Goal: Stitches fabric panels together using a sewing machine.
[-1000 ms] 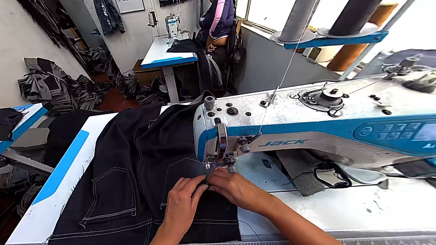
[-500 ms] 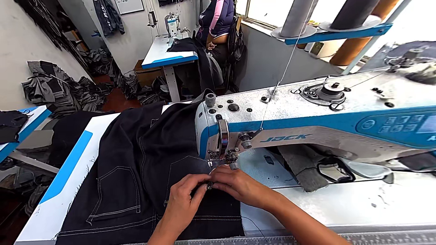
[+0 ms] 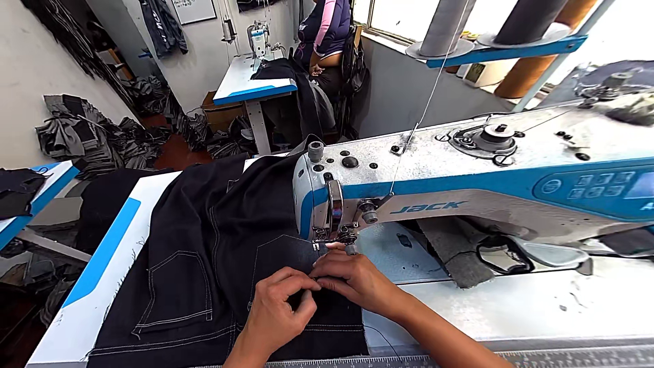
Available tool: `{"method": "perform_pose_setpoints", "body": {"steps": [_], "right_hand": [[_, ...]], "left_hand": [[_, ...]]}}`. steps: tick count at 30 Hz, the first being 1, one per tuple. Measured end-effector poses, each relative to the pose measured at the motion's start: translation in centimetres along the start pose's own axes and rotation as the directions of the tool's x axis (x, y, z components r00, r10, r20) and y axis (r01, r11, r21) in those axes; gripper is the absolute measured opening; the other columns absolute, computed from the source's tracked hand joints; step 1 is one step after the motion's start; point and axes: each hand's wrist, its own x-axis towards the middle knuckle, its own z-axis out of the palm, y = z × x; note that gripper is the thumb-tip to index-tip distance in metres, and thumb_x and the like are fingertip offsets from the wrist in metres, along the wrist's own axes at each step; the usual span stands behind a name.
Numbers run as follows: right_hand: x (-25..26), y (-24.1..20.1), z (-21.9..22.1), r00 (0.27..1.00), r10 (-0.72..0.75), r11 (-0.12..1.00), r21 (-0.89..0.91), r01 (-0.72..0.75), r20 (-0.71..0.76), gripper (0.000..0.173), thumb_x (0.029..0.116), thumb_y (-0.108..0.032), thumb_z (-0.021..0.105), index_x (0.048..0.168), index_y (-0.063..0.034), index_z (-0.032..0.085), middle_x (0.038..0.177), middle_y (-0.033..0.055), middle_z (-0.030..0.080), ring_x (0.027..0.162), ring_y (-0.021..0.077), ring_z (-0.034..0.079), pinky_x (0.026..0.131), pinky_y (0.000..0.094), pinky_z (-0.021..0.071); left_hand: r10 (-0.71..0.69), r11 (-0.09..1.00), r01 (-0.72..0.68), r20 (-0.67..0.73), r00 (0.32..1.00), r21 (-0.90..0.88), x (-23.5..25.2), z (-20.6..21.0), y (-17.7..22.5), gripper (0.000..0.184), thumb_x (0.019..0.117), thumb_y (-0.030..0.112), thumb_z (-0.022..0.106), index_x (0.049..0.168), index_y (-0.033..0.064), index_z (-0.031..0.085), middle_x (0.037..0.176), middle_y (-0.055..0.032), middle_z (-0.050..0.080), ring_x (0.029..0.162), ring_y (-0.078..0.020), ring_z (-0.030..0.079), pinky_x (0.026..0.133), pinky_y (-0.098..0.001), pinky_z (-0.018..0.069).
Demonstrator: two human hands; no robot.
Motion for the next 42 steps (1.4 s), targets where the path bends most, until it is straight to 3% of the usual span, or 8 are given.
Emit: {"method": "perform_pose_setpoints", "body": {"steps": [5,19,26,30,33,36,38,42], "right_hand": [[-0.1,0.0,0.4,0.998,-0.026,0.998,-0.05,0.023,-0.063,0.02,0.1001,-0.029,0.062,0.098,-0.0181,0.079,0.098,-0.0067,0.077,0.104,0.0052,0.069,0.103,0.0364,0.049],[-0.6,0.5,0.1,0.997,0.013,0.986,-0.165,-0.025,-0.072,0.018,0.0945,-0.022,0.067,0.106,-0.0153,0.079,0.11,-0.0035,0.077,0.112,0.01,0.07,0.107,0.0354,0.0508],[-2.7,0.2,-0.9,0.977,0.171,0.933,-0.297,-0.203,-0.13,0.021,0.0931,-0.019,0.061,0.103,-0.0144,0.079,0.102,-0.0002,0.077,0.091,0.0123,0.074,0.078,0.0289,0.0605],[-4.2,-1.9,-0.5,0.981,0.175,0.967,-0.175,-0.187,-0.081,0.019,0.0984,-0.018,0.059,0.098,-0.0138,0.077,0.101,-0.0009,0.077,0.095,0.0072,0.073,0.084,0.0214,0.0589],[-5.0,-2.7,0.4,0.99,0.128,0.983,-0.126,-0.133,-0.052,0.017,0.1002,-0.021,0.061,0.098,-0.0135,0.076,0.105,0.0009,0.076,0.103,0.0087,0.071,0.091,0.0216,0.0571],[-5.7,-2.5,0.7,0.997,0.065,0.975,-0.209,-0.07,-0.031,0.019,0.1024,-0.026,0.061,0.099,-0.0162,0.076,0.107,0.0003,0.076,0.103,0.0105,0.071,0.089,0.0234,0.057],[-5.8,-2.5,0.4,1.0,0.029,0.964,-0.264,-0.025,0.01,0.02,0.104,-0.027,0.058,0.101,-0.0171,0.075,0.107,0.0002,0.076,0.102,0.0115,0.071,0.086,0.0241,0.057],[-5.5,-2.6,-0.2,0.995,-0.015,0.947,-0.319,0.044,0.094,0.022,0.1061,-0.026,0.055,0.105,-0.0163,0.074,0.107,0.0016,0.075,0.099,0.0136,0.071,0.084,0.025,0.0579]], "left_hand": [[-0.195,0.973,0.205,-0.103,0.975,0.103,-0.6,0.8,1.0,0.023,0.0879,0.022,0.073,0.102,0.0032,0.074,0.086,-0.0013,0.076,0.078,-0.0054,0.074,0.072,-0.0221,0.0629],[0.211,0.85,-0.12,-0.122,0.97,0.513,-0.5,1.2,0.5,0.016,0.0979,0.013,0.063,0.094,0.0031,0.075,0.085,-0.0073,0.076,0.08,-0.0153,0.074,0.075,-0.0231,0.0594],[0.342,0.723,-0.396,0.205,0.917,0.566,-0.8,1.6,2.6,0.017,0.094,0.001,0.058,0.092,0.0014,0.075,0.082,-0.0077,0.075,0.079,-0.0206,0.075,0.084,-0.0347,0.0618],[0.279,0.684,-0.421,0.32,0.906,0.596,-2.5,3.2,2.4,0.021,0.0925,0.001,0.056,0.09,0.0044,0.076,0.083,-0.0055,0.073,0.077,-0.0194,0.072,0.075,-0.0308,0.0607],[0.12,0.863,-0.278,0.364,0.924,0.421,-1.7,0.9,1.8,0.015,0.089,0.01,0.062,0.092,0.0073,0.077,0.084,-0.0061,0.074,0.079,-0.0212,0.073,0.065,-0.0339,0.0603],[-0.037,0.9,-0.111,0.327,0.944,0.421,-0.8,-2.7,-1.3,0.022,0.0995,0.015,0.059,0.113,0.0082,0.075,0.109,-0.0064,0.075,0.107,-0.0206,0.072,0.091,-0.038,0.0599],[-0.176,0.841,-0.058,0.373,0.911,0.538,-1.9,-5.2,-4.2,0.044,0.1065,0.033,0.048,0.142,0.01,0.06,0.146,-0.0062,0.06,0.139,-0.022,0.053,0.116,-0.0484,0.0421],[-0.302,0.747,-0.057,0.414,0.859,0.663,-4.2,-8.1,-6.5,0.067,0.1068,0.057,0.024,0.158,0.0174,0.04,0.166,-0.0006,0.035,0.155,-0.0224,0.027,0.124,-0.0536,0.0236]]}}
